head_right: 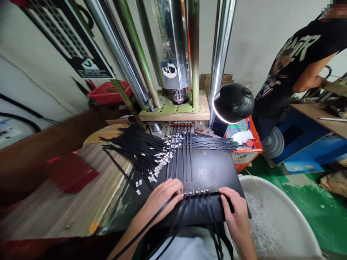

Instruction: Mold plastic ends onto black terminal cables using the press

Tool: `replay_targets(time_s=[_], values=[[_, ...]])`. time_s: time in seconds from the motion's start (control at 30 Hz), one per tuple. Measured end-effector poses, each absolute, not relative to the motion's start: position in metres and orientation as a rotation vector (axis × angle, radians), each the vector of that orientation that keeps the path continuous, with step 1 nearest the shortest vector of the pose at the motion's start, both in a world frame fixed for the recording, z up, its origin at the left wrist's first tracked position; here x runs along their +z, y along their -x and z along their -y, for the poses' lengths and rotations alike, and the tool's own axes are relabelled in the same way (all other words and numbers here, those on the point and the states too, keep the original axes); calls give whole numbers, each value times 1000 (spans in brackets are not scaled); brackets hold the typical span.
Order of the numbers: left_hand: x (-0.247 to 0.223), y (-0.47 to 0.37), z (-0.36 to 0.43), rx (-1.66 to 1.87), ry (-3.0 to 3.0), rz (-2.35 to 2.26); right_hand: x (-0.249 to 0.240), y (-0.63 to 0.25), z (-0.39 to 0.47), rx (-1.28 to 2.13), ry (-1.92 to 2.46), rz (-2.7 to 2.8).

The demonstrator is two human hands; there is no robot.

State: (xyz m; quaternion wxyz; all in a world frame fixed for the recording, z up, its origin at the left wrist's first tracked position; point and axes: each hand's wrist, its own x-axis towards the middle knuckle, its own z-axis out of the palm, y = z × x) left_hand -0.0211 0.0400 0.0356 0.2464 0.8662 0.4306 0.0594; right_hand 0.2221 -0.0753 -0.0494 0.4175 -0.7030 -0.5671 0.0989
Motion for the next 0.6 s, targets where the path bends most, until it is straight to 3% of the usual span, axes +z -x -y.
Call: replay_targets(time_s=[0.17, 0.33, 0.43, 0.6], values=[[28, 16, -40, 55, -2533, -1168, -59, -217, 66, 77, 1780, 1493], [25, 42, -50, 265, -2530, -925, -67, -211, 65, -110, 1797, 1545], [46, 58, -87, 304, -2615, -788, -66, -207, 63, -137, 1809, 1542], [63, 24, -195, 432, -2587, -1130, -62, -204, 61, -166, 1793, 1502]])
